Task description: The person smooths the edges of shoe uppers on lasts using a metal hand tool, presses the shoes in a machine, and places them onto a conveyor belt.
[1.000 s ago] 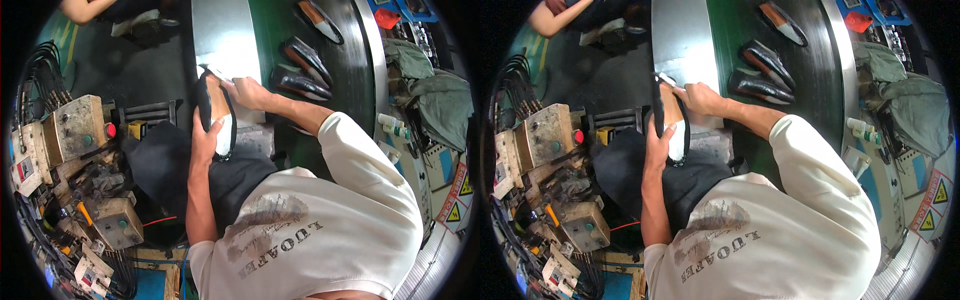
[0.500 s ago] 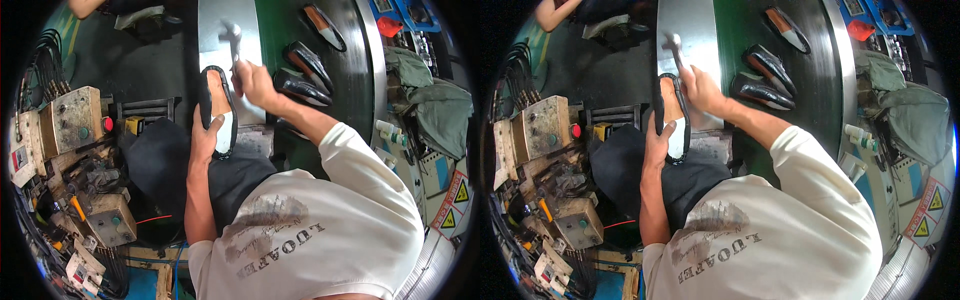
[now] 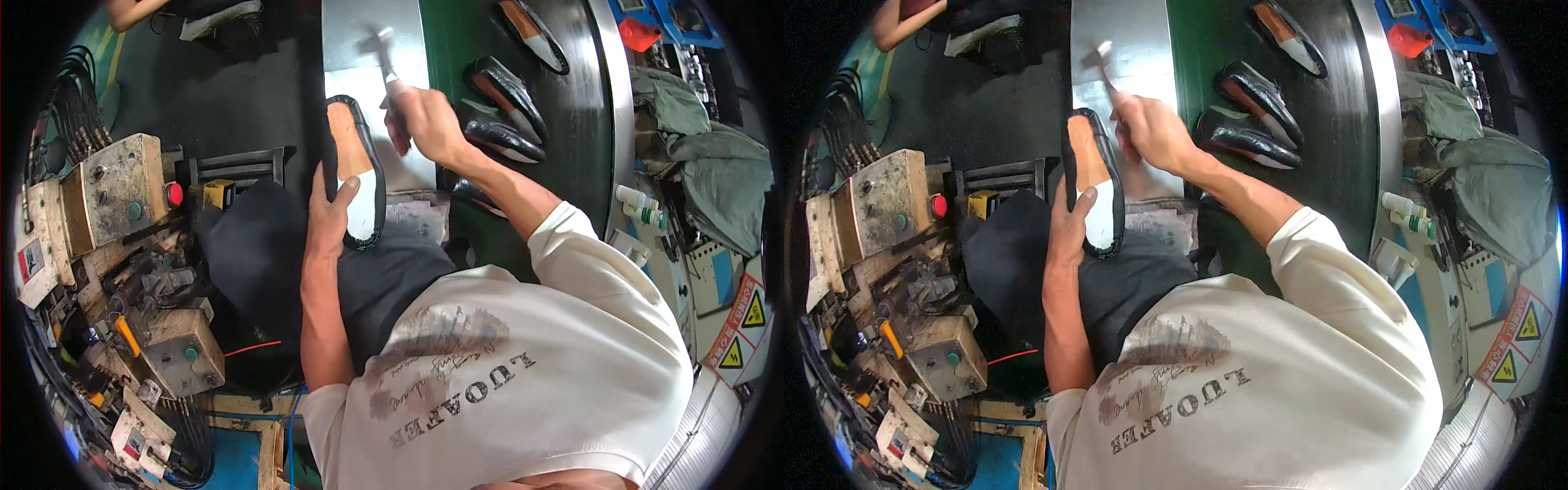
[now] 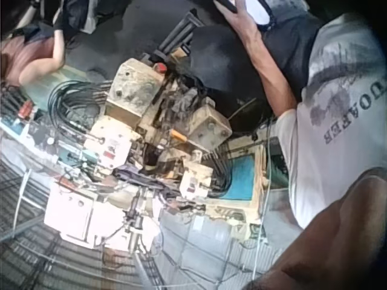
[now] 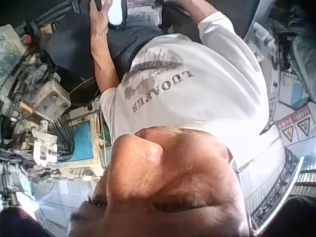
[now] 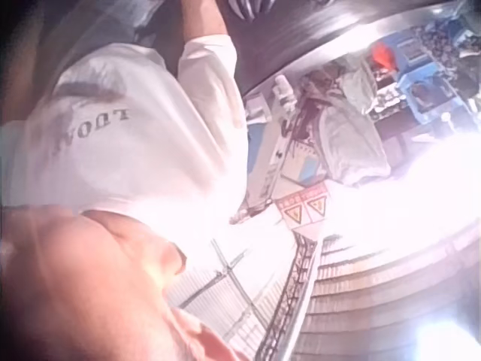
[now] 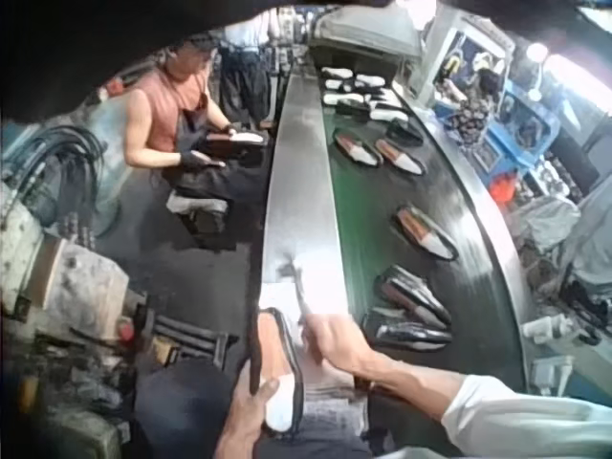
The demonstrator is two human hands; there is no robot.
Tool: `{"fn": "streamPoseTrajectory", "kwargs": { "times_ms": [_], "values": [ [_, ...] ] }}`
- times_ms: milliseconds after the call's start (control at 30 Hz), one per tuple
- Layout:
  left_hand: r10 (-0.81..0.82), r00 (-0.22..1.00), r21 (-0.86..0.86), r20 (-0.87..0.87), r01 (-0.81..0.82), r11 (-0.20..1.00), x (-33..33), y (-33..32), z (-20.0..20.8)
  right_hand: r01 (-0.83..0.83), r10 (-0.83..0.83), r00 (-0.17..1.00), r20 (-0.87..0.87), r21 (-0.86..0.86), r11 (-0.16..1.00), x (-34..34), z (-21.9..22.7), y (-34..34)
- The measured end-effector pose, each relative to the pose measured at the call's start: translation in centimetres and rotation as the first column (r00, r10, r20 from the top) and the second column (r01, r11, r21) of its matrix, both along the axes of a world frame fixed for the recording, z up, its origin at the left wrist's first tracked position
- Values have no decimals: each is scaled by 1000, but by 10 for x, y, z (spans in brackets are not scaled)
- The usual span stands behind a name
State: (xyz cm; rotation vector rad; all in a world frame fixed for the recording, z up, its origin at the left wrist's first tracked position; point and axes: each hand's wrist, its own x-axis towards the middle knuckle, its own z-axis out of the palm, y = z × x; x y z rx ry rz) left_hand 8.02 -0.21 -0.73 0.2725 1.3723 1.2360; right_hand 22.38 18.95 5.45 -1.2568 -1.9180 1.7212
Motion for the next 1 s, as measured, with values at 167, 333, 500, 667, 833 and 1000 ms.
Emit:
{"fn": "streamPoseTrajectory", "kwargs": {
  "times_ms": [167, 333, 500, 667, 833, 1000],
  "values": [
    [32, 993, 94, -113, -21, 995, 0, 3, -26, -287, 243, 899, 365, 72, 955, 2, -63, -4],
    [26, 998, 30, -61, -24, 999, 1, -1, -21, -79, 58, 995, 84, 267, 960, 7, -52, -16],
    [-9, 1000, 61, -14, 10, 998, -5, -3, -31, -99, 93, 968, 235, 17, 995, 1, -15, -8],
    [42, 999, 122, 4, -42, 992, 4, 0, -24, -147, 29, 954, 298, 380, 913, 18, -114, -29],
    [74, 994, 173, -76, -60, 983, 9, -19, -11, -155, -67, 928, 366, 544, 825, 43, -131, -10],
    [176, 946, 244, -273, -109, 964, 10, -15, 20, -414, -37, 813, 581, 622, 664, 60, -122, -22]
  ]
}}
